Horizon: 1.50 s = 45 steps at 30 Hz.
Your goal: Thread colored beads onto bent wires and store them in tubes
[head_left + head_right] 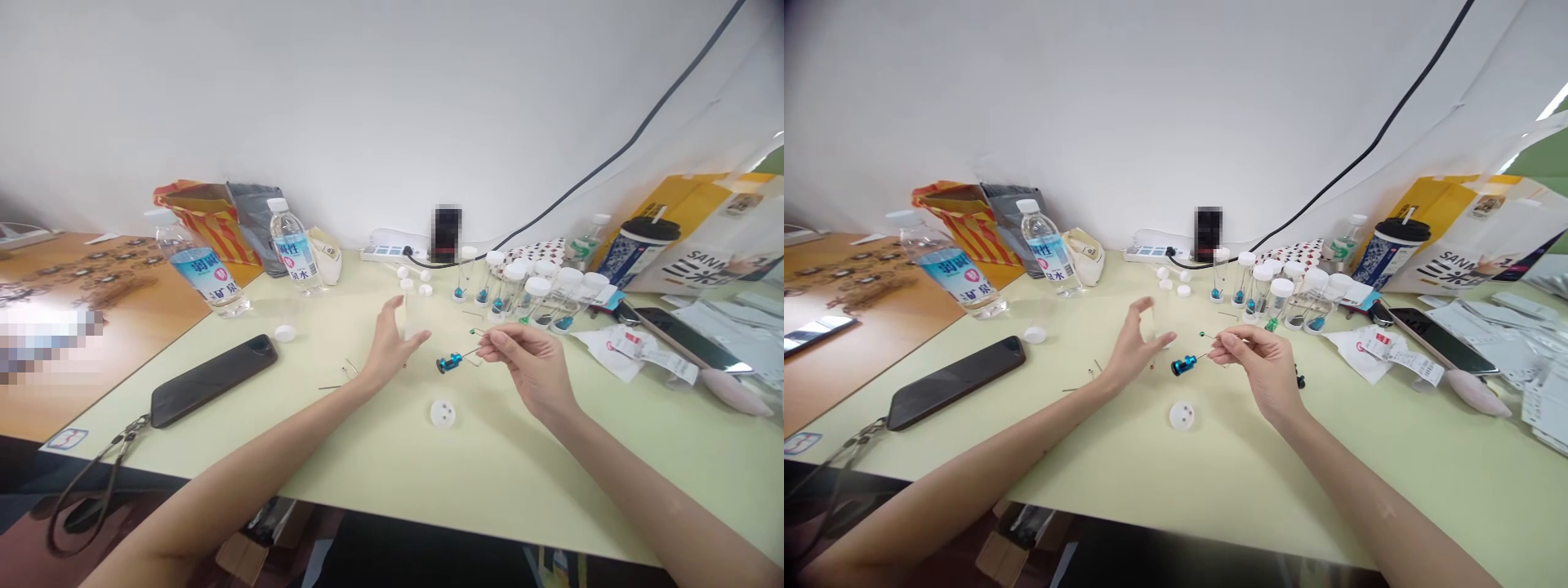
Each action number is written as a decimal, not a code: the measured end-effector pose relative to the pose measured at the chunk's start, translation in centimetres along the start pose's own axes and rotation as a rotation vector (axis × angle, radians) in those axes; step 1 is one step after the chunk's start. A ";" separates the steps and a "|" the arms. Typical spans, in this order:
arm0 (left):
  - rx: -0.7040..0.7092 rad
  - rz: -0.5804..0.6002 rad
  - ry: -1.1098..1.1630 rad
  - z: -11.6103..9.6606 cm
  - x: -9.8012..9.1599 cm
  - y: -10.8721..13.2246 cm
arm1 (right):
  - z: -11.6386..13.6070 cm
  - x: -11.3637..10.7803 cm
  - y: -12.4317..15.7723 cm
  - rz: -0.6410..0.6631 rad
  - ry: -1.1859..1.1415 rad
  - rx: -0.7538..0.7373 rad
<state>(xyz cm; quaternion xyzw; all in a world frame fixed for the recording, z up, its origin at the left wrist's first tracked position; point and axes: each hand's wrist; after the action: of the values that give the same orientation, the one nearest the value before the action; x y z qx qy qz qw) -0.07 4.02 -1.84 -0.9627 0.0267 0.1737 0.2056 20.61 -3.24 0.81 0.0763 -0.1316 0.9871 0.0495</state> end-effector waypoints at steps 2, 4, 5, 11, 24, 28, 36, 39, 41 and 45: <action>-0.050 0.124 0.003 0.4 0.3 -0.5 | -0.2 0.0 0.0 -0.020 -0.042 0.046; -0.010 0.196 -0.016 0.6 0.3 -0.6 | -0.2 -0.2 -0.1 -0.051 -0.075 0.042; 0.034 0.222 -0.043 0.5 0.2 -0.6 | -0.3 -0.4 -0.2 -0.079 -0.092 0.027; 0.177 0.337 -0.165 0.3 -0.7 0.5 | -0.3 -1.4 -1.2 -0.245 -0.213 -0.076; 0.208 0.209 -0.126 -0.4 -0.9 1.6 | -1.0 -1.3 -1.2 -0.288 -0.230 -0.084; 0.292 0.209 -0.105 -0.2 -0.7 1.9 | -1.3 -0.9 -0.8 -0.180 -0.036 -0.085; 0.351 0.170 -0.135 0.1 -1.0 1.5 | -1.0 -1.7 -0.1 -0.072 0.718 -0.554; 0.404 0.127 -0.156 0.4 -1.2 1.2 | -1.2 -2.0 -0.2 0.010 0.830 -0.643; 0.452 0.114 -0.180 0.6 -1.2 1.2 | -1.3 -1.9 -0.2 0.063 0.882 -0.640; 0.504 0.106 -0.229 1.0 -1.1 1.3 | -1.5 -1.8 -0.3 0.160 0.964 -0.629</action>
<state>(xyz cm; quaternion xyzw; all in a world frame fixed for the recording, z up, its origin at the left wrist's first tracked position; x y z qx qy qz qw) -1.54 3.24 -2.85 -0.8525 0.0959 0.2798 0.4310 22.18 -2.67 -0.87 -0.4105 -0.3864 0.8245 0.0494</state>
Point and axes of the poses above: each hand's wrist, its own y-axis away from the middle knuckle, its own x-axis out of the palm, z = x × y, and after that the axes turned 3 degrees about y, right-handed
